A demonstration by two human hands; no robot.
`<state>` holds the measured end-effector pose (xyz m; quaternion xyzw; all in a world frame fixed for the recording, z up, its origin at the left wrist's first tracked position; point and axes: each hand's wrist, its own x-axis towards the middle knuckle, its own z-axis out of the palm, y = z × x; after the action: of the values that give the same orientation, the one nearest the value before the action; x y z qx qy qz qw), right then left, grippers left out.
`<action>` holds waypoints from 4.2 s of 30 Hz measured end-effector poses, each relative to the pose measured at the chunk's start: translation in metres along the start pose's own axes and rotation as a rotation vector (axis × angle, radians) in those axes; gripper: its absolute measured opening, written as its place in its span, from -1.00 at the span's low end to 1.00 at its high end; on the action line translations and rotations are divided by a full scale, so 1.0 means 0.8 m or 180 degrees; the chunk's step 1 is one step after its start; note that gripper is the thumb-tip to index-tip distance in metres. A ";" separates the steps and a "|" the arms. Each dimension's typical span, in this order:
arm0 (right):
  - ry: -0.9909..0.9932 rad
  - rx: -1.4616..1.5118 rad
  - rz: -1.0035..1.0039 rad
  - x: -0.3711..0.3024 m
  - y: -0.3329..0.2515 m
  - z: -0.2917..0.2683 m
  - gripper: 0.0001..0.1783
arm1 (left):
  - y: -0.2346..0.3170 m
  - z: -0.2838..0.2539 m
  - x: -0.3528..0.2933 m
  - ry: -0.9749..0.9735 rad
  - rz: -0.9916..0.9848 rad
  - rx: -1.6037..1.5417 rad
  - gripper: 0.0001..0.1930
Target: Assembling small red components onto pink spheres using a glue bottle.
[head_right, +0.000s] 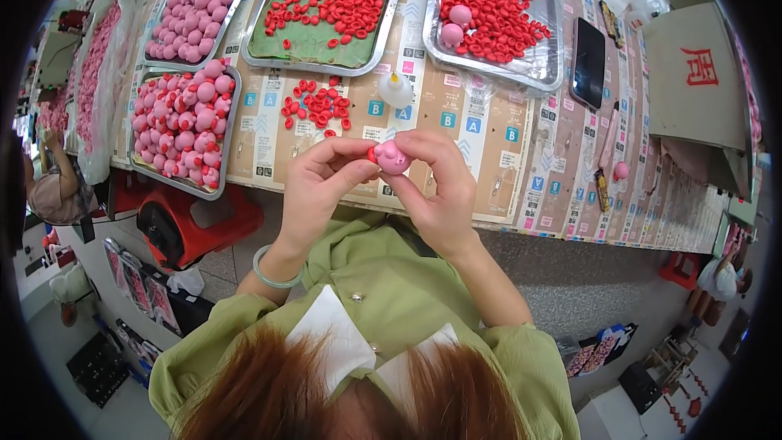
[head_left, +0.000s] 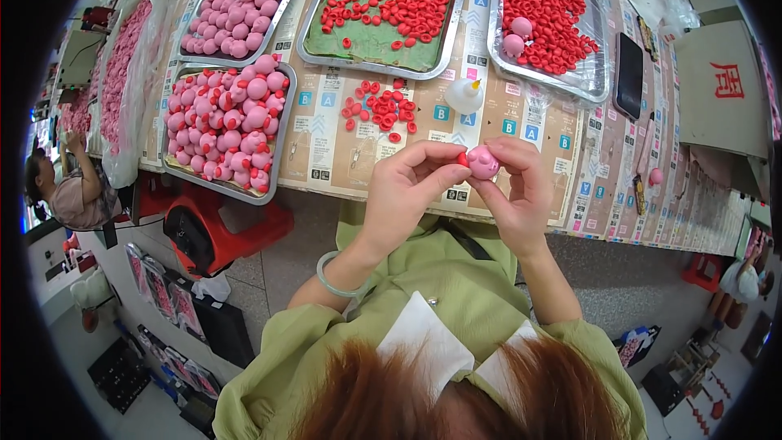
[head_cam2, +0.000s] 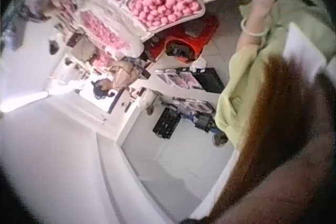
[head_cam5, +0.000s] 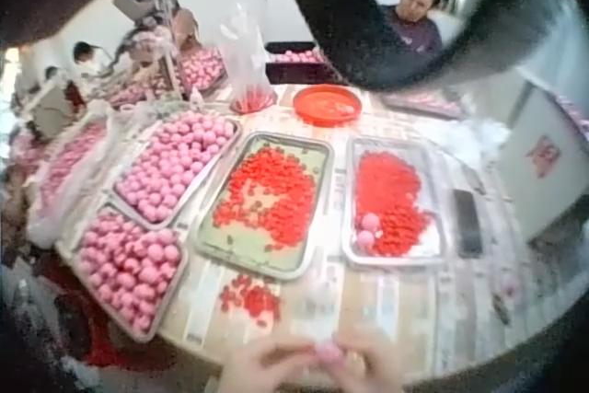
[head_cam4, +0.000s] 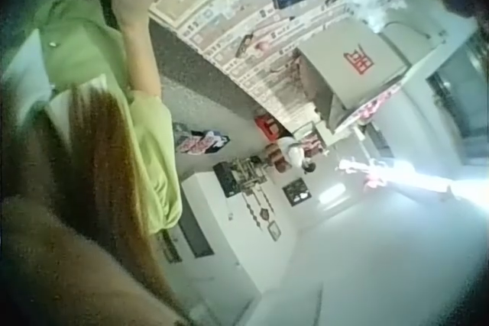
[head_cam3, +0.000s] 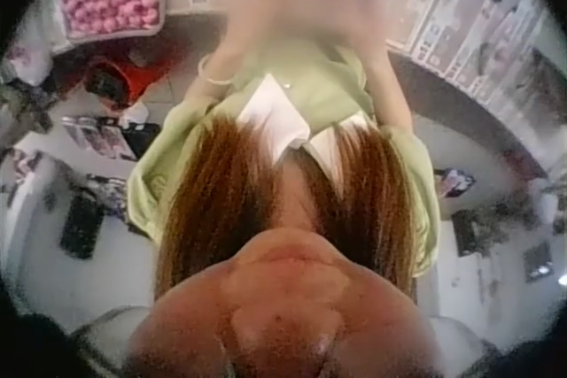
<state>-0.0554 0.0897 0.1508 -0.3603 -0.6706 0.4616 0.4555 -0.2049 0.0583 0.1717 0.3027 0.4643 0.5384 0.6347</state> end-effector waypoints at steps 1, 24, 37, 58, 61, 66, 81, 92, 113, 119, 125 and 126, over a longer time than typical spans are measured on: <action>-0.0036 -0.0064 -0.0047 0.002 -0.001 0.000 -0.57 | 0.001 0.000 0.000 0.0045 0.0030 -0.0015 -0.80; -0.0143 -0.0452 0.0013 0.014 -0.027 -0.013 -0.62 | -0.004 0.006 0.003 -0.1258 -0.1518 -0.2505 -0.62; -0.0232 -0.0721 0.0649 0.010 -0.043 -0.015 -0.67 | -0.023 0.001 -0.002 -0.1063 -0.1352 -0.2370 -0.60; 0.0194 -0.0002 -0.0539 -0.006 -0.006 0.007 -0.52 | 0.012 0.022 -0.017 0.0040 0.1896 0.2670 -0.49; 0.0101 0.0000 -0.0456 -0.009 -0.004 0.004 -0.52 | 0.014 0.024 -0.019 0.0060 0.1759 0.2738 -0.51; 0.0092 -0.0270 -0.0640 -0.010 -0.013 0.004 -0.58 | 0.019 0.024 -0.019 -0.0041 0.1599 0.2977 -0.44; 0.0296 -0.0273 -0.0115 -0.033 0.007 0.016 -0.58 | -0.018 0.018 -0.003 -0.0003 0.1509 0.2510 -0.60; -0.0176 -0.1634 0.0849 -0.001 0.043 -0.034 -0.65 | -0.043 -0.039 0.012 0.0764 0.0580 0.2828 -0.71; 0.0098 -0.0895 0.0573 0.058 0.041 0.009 -0.56 | -0.049 -0.061 0.025 0.0997 0.0571 0.0985 -0.87; -0.0050 0.1449 0.1136 0.022 0.012 -0.004 -0.55 | -0.025 -0.045 0.024 0.0293 -0.0620 -0.1484 -0.84; -0.0038 0.1228 0.1524 0.003 -0.006 -0.011 -0.50 | -0.025 -0.046 0.016 0.0024 -0.0903 -0.1798 -0.83; 0.0038 0.1251 0.1547 0.004 -0.012 -0.011 -0.53 | -0.027 -0.048 0.015 -0.0115 -0.0875 -0.1965 -0.83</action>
<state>-0.0486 0.0923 0.1623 -0.4178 -0.4601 0.6756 0.3967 -0.2313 0.0603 0.1347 0.0403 0.3045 0.5575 0.7713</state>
